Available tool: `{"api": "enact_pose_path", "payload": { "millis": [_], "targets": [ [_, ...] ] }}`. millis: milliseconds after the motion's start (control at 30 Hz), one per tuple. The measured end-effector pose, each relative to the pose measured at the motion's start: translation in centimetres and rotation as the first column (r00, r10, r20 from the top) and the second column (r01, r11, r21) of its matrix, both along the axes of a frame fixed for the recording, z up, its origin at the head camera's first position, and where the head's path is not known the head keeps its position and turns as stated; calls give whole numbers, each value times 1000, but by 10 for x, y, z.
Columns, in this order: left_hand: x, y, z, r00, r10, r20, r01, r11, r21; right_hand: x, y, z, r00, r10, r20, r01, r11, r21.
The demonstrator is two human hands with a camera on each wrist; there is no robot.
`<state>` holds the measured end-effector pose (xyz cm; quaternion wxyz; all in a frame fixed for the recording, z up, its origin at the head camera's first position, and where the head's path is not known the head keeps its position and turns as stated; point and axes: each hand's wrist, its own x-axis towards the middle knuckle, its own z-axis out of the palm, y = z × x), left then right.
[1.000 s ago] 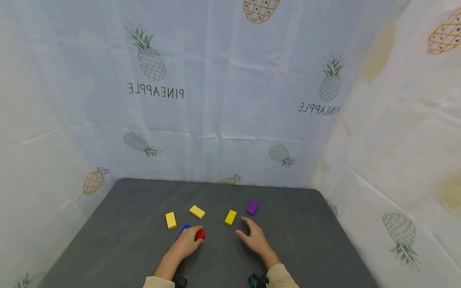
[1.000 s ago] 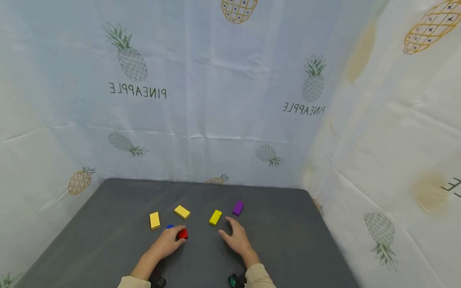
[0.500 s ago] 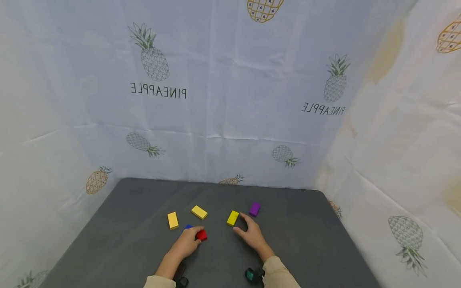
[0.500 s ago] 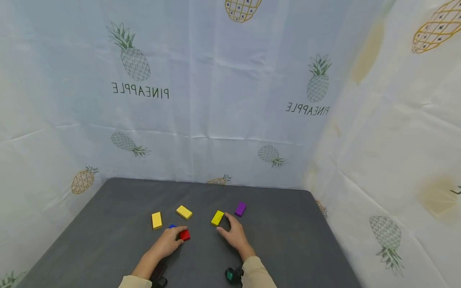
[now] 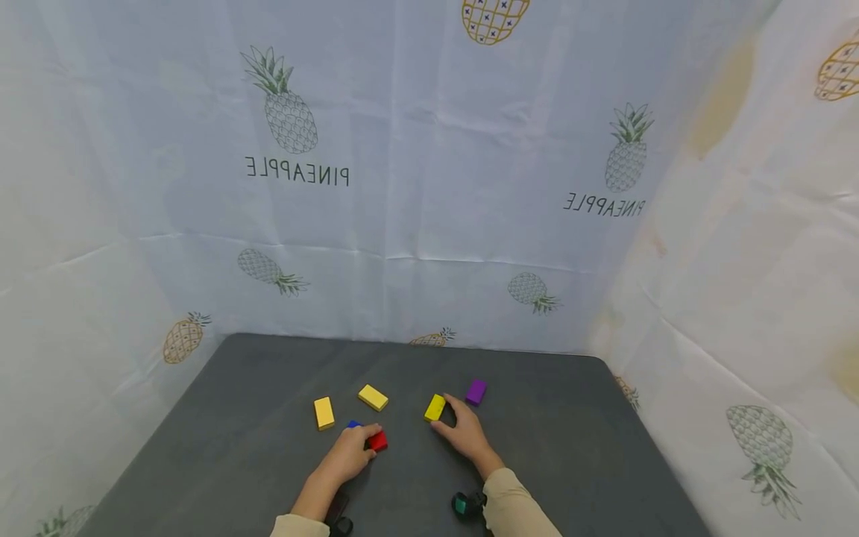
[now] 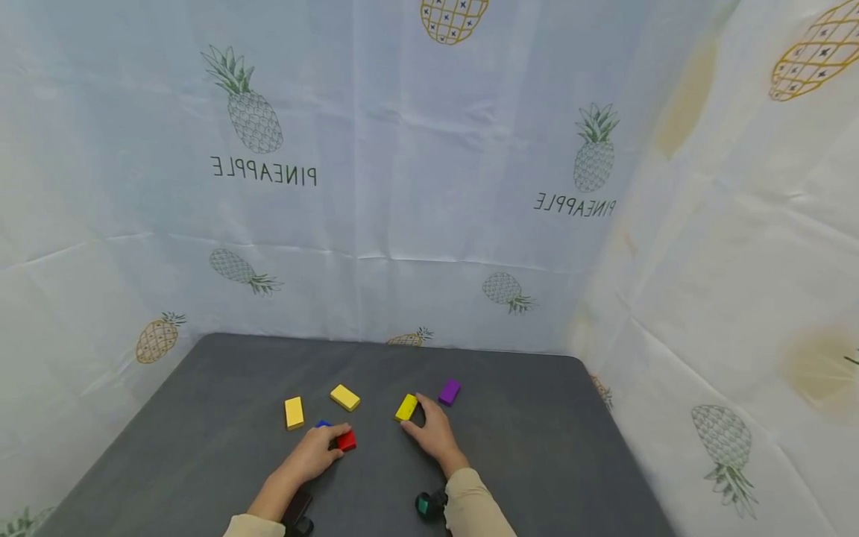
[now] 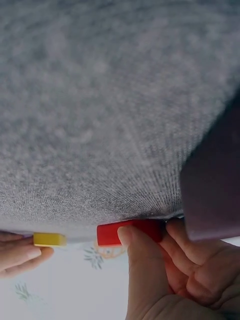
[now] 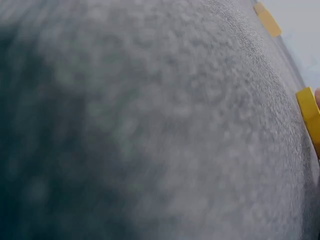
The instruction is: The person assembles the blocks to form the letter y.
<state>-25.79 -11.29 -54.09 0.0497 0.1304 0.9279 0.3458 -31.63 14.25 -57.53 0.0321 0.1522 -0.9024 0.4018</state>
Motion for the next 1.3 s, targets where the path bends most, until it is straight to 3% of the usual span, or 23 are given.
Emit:
{"api": "enact_pose_path", "payload": {
  "millis": [433,800,1300],
  "targets": [
    [-2,1,1,1000,10,-10,-10,1000,-27,-3,-6,0,998,-21,-57,22,1000,17],
    [0,1,2,997,74,-23,-74,997,1,-2,-7,-2,993,-70,-95,70,998,-5],
    [0,3,8,987,107,-121,-100,993,63,0,-6,-6,982,-101,-162,99,995,-24]
  ]
}}
